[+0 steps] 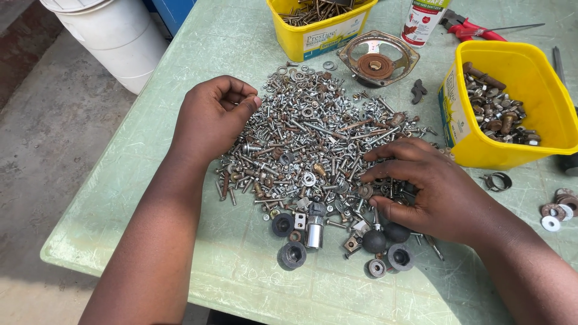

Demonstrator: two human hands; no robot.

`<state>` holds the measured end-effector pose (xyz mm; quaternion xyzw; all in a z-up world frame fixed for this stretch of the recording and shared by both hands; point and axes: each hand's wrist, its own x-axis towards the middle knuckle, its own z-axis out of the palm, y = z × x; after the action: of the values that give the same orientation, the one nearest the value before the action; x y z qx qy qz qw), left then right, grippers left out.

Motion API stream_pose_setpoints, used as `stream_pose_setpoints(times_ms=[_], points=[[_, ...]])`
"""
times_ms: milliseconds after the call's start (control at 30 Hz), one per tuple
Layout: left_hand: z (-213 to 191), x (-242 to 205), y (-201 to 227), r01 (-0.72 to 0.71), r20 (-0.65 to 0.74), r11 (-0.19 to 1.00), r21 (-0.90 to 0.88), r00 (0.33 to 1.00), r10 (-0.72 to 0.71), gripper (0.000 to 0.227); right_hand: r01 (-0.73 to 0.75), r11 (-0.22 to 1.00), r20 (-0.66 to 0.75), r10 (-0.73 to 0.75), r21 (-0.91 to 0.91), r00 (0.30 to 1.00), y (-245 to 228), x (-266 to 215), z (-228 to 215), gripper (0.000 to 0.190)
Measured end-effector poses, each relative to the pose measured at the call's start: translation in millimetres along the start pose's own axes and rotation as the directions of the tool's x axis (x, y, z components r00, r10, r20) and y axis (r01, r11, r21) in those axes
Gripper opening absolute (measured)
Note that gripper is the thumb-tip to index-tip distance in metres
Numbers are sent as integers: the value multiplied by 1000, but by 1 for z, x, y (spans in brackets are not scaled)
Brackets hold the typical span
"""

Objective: The person sorts a mixed pile of metal fasteners on a table, picking up individual screws, bolts, and washers by hand and placing selected items into a yellow container. The hands repeatedly sift through the pile, separate pieces, and transfer them to the container.

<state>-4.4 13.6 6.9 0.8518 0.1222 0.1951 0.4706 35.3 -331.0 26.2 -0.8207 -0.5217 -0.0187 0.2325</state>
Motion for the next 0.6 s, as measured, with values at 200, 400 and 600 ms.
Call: stream_pose_setpoints(times_ms=[200,400,600], points=[[-4,-5,12,16,20,999,-46,1000,-15,6,-26,1000,-45,26,11,999,-6,3,-1,28],[3,-11,17,-183,156,965,-186,965,212,10,-8,999,-119,14,50,993,-15,8,1,24],[-1,-13,17,-175,229,955,-239,946,231,9,-28,999,-120,31,30,992,-16,9,3,24]])
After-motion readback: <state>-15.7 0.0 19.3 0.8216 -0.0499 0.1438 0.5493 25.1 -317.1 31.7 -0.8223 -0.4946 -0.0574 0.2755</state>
